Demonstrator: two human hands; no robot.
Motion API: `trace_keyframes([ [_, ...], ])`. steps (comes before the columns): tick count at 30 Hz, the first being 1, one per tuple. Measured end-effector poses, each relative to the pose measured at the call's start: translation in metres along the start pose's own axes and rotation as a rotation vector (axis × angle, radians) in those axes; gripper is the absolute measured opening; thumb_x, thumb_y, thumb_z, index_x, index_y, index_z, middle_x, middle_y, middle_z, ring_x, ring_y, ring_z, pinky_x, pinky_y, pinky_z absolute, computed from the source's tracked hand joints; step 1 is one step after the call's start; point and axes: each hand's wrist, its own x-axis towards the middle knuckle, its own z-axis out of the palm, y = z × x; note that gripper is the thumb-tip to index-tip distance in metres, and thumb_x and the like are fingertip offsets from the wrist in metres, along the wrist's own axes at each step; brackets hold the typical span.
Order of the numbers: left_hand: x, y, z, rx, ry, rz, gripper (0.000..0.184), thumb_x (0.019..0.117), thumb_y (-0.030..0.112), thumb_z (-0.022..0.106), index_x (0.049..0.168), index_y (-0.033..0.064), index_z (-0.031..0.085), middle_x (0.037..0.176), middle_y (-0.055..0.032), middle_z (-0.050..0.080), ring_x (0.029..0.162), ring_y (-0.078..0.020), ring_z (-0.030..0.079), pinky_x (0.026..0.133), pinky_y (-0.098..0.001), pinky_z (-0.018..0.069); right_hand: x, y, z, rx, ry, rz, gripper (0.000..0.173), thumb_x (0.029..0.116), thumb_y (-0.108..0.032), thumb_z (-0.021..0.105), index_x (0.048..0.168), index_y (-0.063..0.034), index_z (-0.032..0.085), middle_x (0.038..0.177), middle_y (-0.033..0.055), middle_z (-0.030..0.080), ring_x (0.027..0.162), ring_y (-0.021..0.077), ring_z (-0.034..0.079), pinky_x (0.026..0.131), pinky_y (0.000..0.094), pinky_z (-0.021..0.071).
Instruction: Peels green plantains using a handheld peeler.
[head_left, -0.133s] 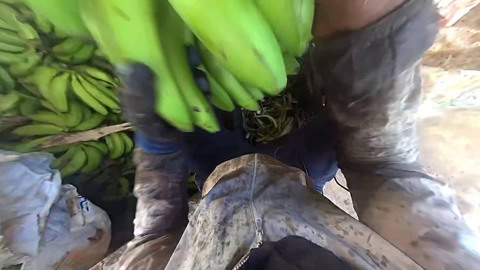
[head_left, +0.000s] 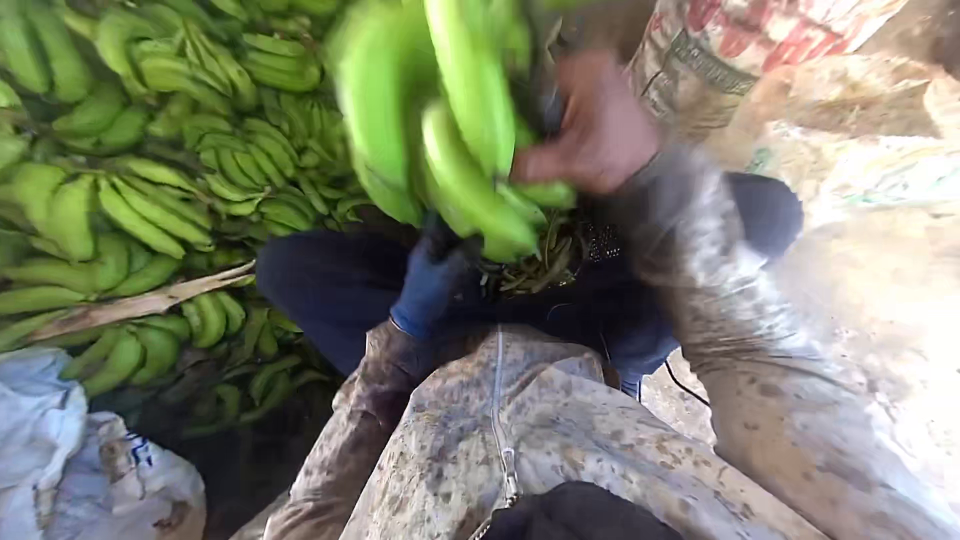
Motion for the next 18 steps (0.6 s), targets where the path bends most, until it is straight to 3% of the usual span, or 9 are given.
trace_keyframes([
  [2,-0.003,-0.042,-0.004,0.085,-0.152,-0.291,0.049,0.0978,0.024,0.067,0.142,0.0062,0.057,0.12,-0.0105,0.071,0.101,-0.0209,0.071,0.089,-0.0425,0.0603,-0.033,0.068,0.044,-0.174,-0.247,0.246,0.054,0.0769,-0.031,0.087,0.12,-0.0024,0.071,0.104,0.0188,0.073,0.097,0.0325,0.07,0.091,0.057,0.0554],
  [3,-0.006,-0.044,-0.011,0.024,-0.176,-0.35,0.048,0.0998,0.024,0.064,0.144,0.0061,0.055,0.124,-0.0128,0.069,0.104,-0.0245,0.071,0.09,-0.0441,0.0609,-0.052,0.101,0.068,-0.254,-0.368,0.362,0.053,0.0806,-0.026,0.084,0.129,-0.0079,0.069,0.11,0.0205,0.073,0.104,0.0376,0.07,0.095,0.0628,0.0539],
  [5,-0.004,-0.031,-0.028,-0.119,-0.087,-0.291,0.047,0.1002,0.023,0.061,0.143,0.0046,0.054,0.121,-0.0156,0.07,0.102,-0.0287,0.072,0.089,-0.0466,0.0619,-0.079,0.148,0.102,-0.395,-0.652,0.525,0.054,0.0886,-0.019,0.076,0.141,-0.018,0.064,0.122,0.0231,0.069,0.115,0.045,0.065,0.096,0.0704,0.0494],
  [7,0.003,-0.016,-0.043,-0.135,0.04,-0.158,0.05,0.1005,0.025,0.063,0.145,0.0042,0.051,0.119,-0.0135,0.07,0.099,-0.0272,0.072,0.087,-0.0457,0.0627,-0.091,0.163,0.121,-0.485,-0.841,0.565,0.04,0.0907,-0.016,0.072,0.131,-0.0155,0.069,0.12,0.022,0.07,0.114,0.0454,0.065,0.092,0.0718,0.0498],
  [10,0.028,-0.002,-0.052,-0.047,0.151,-0.06,0.057,0.0978,0.029,0.068,0.146,0.005,0.05,0.121,-0.0096,0.069,0.098,-0.0216,0.072,0.086,-0.0404,0.0632,-0.087,0.172,0.12,-0.483,-0.999,0.581,0.038,0.0915,-0.015,0.074,0.129,-0.0067,0.069,0.125,0.0247,0.067,0.122,0.0457,0.061,0.1,0.069,0.0465],
  [12,0.045,0.003,-0.054,0.065,0.15,-0.035,0.058,0.0965,0.032,0.07,0.145,0.0059,0.052,0.119,-0.0082,0.07,0.098,-0.0182,0.073,0.086,-0.0377,0.0632,-0.088,0.172,0.113,-0.533,-1.05,0.567,0.035,0.0879,-0.015,0.078,0.122,-0.0091,0.073,0.12,0.0237,0.07,0.118,0.0453,0.064,0.098,0.07,0.0481],
  [14,0.063,0.002,-0.05,0.258,0.152,0.01,0.059,0.0946,0.037,0.07,0.144,0.0082,0.054,0.122,-0.0073,0.07,0.101,-0.0143,0.071,0.088,-0.0346,0.0613,-0.086,0.153,0.097,-0.484,-1.049,0.625,0.043,0.0872,-0.011,0.079,0.129,-0.0125,0.072,0.126,0.0228,0.068,0.123,0.0439,0.061,0.103,0.0685,0.0458],
  [15,0.074,0.001,-0.044,0.399,0.148,0.034,0.061,0.094,0.04,0.068,0.145,0.0099,0.055,0.127,-0.0088,0.067,0.106,-0.0148,0.069,0.093,-0.035,0.0583,-0.083,0.143,0.088,-0.444,-1.035,0.661,0.045,0.0884,-0.012,0.079,0.132,-0.0119,0.07,0.129,0.0225,0.067,0.126,0.0427,0.06,0.106,0.066,0.0442],
  [18,0.102,0.007,0.0,0.798,-0.008,0.134,0.053,0.0974,0.038,0.063,0.144,0.0139,0.057,0.138,-0.017,0.06,0.122,-0.0302,0.062,0.102,-0.0494,0.0521,-0.08,0.143,0.08,-0.486,-0.96,0.837,0.044,0.0879,-0.02,0.081,0.126,-0.0036,0.068,0.125,0.0257,0.067,0.121,0.0448,0.062,0.099,0.0684,0.0477],
])
